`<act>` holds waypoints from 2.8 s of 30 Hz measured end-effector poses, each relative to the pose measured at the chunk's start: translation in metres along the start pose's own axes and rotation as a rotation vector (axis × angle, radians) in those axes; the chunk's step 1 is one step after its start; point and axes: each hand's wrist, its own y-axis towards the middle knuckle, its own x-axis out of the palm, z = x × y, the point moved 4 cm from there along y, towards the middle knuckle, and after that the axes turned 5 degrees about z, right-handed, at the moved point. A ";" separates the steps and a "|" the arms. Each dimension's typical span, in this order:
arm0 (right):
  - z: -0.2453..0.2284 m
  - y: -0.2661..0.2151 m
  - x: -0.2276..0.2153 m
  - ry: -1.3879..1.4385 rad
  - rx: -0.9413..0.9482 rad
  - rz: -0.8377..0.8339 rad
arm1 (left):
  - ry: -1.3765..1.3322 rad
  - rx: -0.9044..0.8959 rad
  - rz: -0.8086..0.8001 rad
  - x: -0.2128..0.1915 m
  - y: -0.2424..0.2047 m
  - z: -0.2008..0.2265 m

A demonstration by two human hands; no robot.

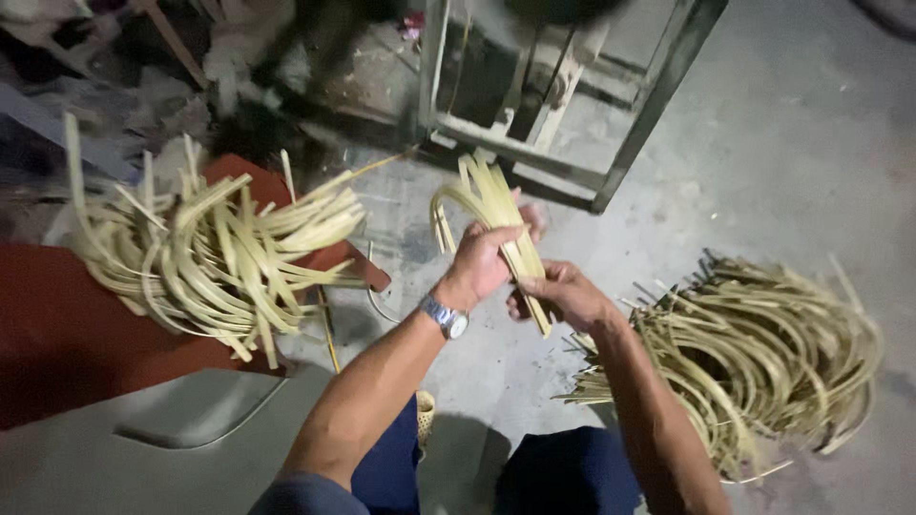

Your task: The person picks up strips of bamboo, sands them using a belt sander, and places them onto a pile on the floor.

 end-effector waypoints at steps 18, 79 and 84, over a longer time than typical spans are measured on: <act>-0.229 -0.222 0.139 0.091 0.010 0.148 | 0.096 -0.215 0.320 0.313 -0.141 0.133; -0.460 -0.093 0.184 -0.109 -0.698 0.161 | -0.234 0.472 0.369 0.261 -0.162 0.341; -0.484 -0.119 0.179 -0.522 -0.568 0.248 | -0.052 0.665 0.721 0.113 -0.206 0.361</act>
